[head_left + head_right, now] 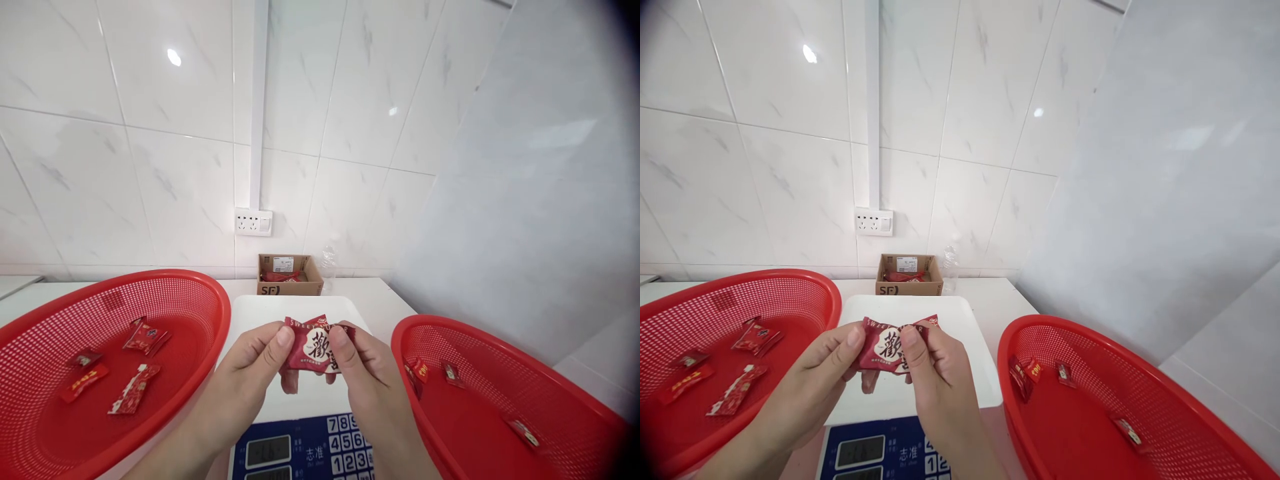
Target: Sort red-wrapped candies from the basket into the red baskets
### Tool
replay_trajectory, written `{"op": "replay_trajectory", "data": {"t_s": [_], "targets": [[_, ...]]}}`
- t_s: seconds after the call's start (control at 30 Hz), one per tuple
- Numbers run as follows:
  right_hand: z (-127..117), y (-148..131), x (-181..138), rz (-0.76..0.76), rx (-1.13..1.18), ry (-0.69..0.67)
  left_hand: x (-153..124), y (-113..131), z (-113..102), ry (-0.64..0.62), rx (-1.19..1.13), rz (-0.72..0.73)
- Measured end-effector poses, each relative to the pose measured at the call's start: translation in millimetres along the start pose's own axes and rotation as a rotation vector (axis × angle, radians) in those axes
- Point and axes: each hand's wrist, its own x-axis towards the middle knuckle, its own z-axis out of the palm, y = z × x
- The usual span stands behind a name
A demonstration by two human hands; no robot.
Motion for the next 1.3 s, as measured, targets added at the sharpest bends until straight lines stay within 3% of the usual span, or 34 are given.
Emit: {"op": "replay_trajectory", "data": {"t_s": [0.1, 0.2, 0.5, 0.93, 1.13, 1.3], "targets": [[0, -1, -1, 0.027, 0.0, 0.04, -1, 1, -2, -0.081, 0.05, -0.019], [0, -2, -2, 0.042, 0.0, 0.025, -2, 3, -2, -0.073, 0.049, -0.022], [-5, -7, -1, 0.02, 0.093, -0.152, -4, 6, 0, -0.079, -0.058, 0.012], [-10, 1, 1, 0.02, 0.16, -0.237, -2, 9, 2, -0.123, -0.159, -0.025], [-9, -1, 4, -0.003, 0.135, -0.263, -2, 4, -2, -0.106, 0.007, 0.001], [-8, -3, 6, -0.083, 0.091, -0.306, -1, 4, -2, -0.072, 0.016, 0.016]]}}
